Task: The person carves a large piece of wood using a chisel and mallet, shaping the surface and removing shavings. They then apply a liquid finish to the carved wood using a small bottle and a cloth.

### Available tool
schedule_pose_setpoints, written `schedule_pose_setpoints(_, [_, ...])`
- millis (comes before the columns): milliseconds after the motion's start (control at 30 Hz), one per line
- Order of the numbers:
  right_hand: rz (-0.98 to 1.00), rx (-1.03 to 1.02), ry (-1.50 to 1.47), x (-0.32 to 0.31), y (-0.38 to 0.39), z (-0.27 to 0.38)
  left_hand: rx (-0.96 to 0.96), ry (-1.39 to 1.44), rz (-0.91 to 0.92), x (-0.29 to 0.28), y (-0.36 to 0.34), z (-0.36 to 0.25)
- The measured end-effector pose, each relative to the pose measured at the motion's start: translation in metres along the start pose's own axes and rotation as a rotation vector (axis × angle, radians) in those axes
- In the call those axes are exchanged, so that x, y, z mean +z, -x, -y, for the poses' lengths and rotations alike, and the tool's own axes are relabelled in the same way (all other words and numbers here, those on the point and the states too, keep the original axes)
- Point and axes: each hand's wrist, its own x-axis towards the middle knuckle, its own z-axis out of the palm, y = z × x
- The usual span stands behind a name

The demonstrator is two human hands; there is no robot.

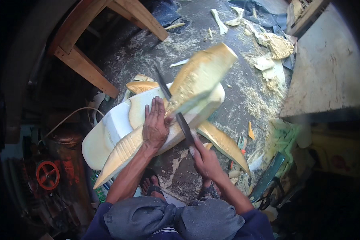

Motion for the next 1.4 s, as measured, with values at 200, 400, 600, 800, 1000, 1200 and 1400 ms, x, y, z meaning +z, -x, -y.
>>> schedule_pose_setpoints(200, [0.021,-0.126,-0.028,0.024,-0.022,-0.012,-0.042,0.105,-0.073,-0.025,0.027,0.019])
schedule_pose_setpoints(400, [0.051,-0.082,-0.069,0.023,0.021,-0.017,-0.080,0.311,-0.206,-0.017,0.044,0.013])
schedule_pose_setpoints(600, [0.044,-0.095,-0.058,0.022,0.036,-0.042,-0.125,0.411,-0.277,-0.023,0.043,0.010])
schedule_pose_setpoints(800, [0.111,0.014,-0.014,0.017,0.058,-0.036,-0.188,0.673,-0.235,-0.019,0.043,0.016])
schedule_pose_setpoints(1000, [0.154,-0.042,0.026,0.014,-0.005,0.006,-0.122,0.587,-0.228,-0.019,0.045,0.018])
schedule_pose_setpoints(1200, [0.064,-0.181,0.012,0.019,0.028,-0.002,-0.198,0.670,-0.255,-0.012,0.045,0.020])
schedule_pose_setpoints(1400, [0.099,-0.138,-0.058,0.048,-0.025,-0.015,-0.174,0.559,-0.185,-0.036,0.042,0.021])
